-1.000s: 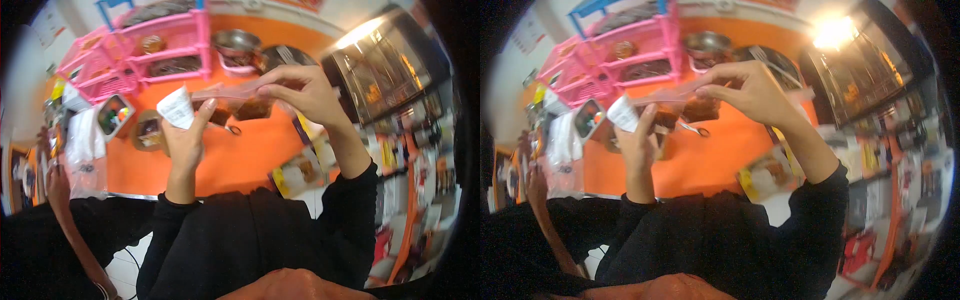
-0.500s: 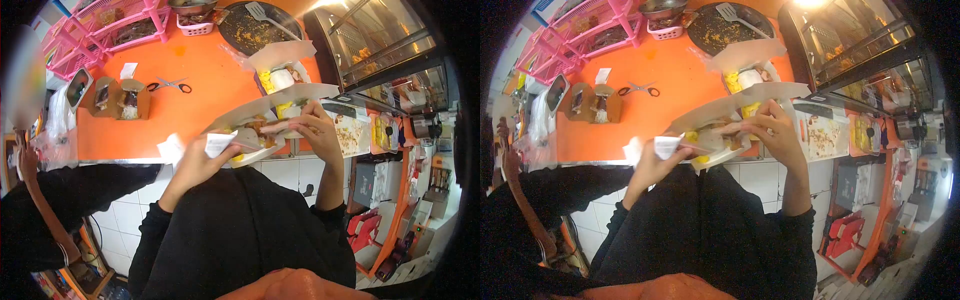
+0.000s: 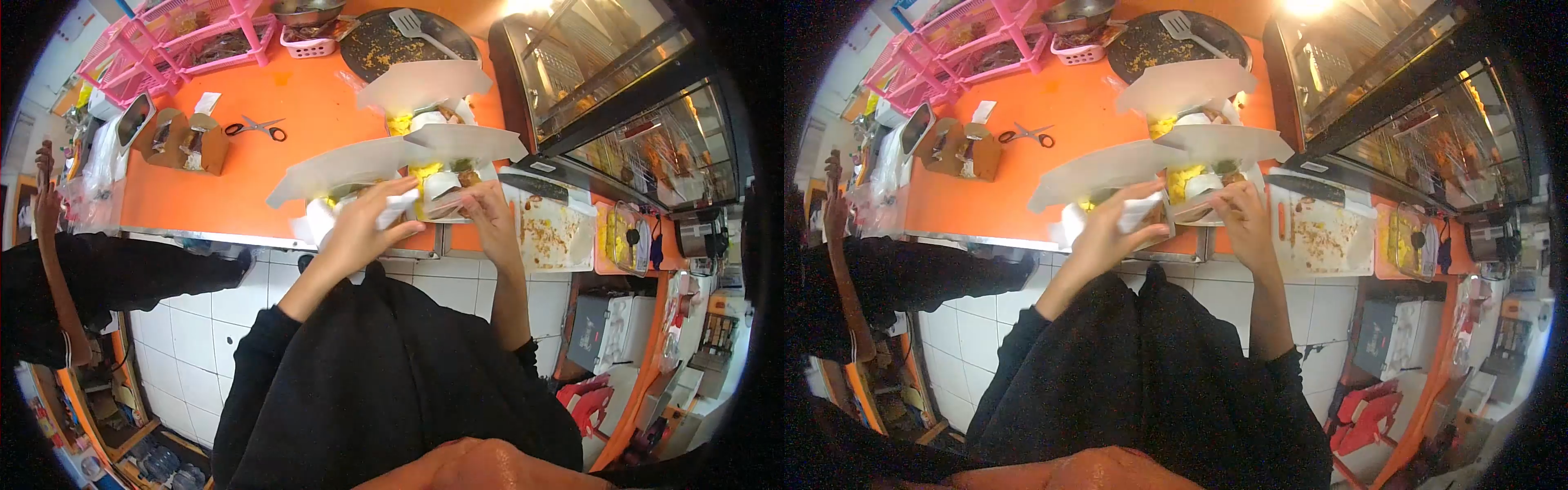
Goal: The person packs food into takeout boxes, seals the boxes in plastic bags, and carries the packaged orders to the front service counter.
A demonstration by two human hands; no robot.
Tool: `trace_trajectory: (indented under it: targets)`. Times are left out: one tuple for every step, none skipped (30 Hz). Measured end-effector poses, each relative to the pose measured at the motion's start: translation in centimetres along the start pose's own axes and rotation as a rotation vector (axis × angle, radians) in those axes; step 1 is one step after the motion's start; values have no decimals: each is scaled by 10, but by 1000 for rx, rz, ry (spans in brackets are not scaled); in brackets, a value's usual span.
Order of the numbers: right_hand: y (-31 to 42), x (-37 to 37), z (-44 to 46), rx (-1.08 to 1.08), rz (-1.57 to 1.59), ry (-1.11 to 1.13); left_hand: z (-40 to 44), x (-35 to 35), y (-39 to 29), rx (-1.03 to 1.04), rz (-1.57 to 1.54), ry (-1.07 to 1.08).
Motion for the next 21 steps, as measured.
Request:
trace_trajectory:
  targets:
    - [-5,-1,1,-24,13,-1,8,11,4,-86,-11,100]
    - [-11,-2,1,-48,25,-4,13,23,12,-172,-22,200]
    - [-16,-3,2,-71,37,-8,16,35,18,-257,-34,301]
    - [-20,-4,3,-62,143,-25,19,41,20,-272,-82,259]
    - [-22,-2,4,-52,249,-42,22,47,22,-288,-132,220]
    - [-22,0,5,-40,356,-60,25,52,23,-305,-183,182]
    - [-20,1,3,-36,361,-87,27,56,21,-258,-238,111]
    - [-9,3,0,-31,364,-112,29,60,25,-251,-250,116]
    - [-4,2,-2,-25,367,-138,31,64,29,-246,-265,122]
    - [-18,1,-3,-17,346,-136,31,68,33,-241,-280,128]
    - [-42,2,-5,-8,327,-134,34,69,32,-264,-278,139]
    - [-50,2,-6,2,308,-131,36,69,30,-289,-275,150]
    - [-58,0,-9,20,294,-140,38,69,30,-315,-271,162]
    - [-59,-1,-10,37,280,-148,39,70,32,-322,-274,177]
    - [-60,-2,-11,54,265,-156,41,72,35,-330,-278,193]
    - [-60,-3,-11,48,278,-171,41,75,38,-337,-282,208]
    - [-56,-3,-11,41,290,-186,42,78,39,-316,-296,200]
    - [-54,-5,-11,33,301,-201,43,81,41,-295,-311,192]
    - [-53,-6,-11,21,325,-176,44,83,42,-274,-325,181]
    - [-52,-7,-12,10,348,-149,44,84,44,-310,-324,205]
    - [-52,-8,-13,0,372,-123,42,85,47,-347,-324,230]
Point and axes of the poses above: each hand's wrist, its own z-axis towards the middle knuckle, its own x-axis out of the palm, y = z × x, the point moved 3 cm from there along z, towards the middle knuckle, and after that the axes turned 9 degrees about y, right-handed, at the moved point
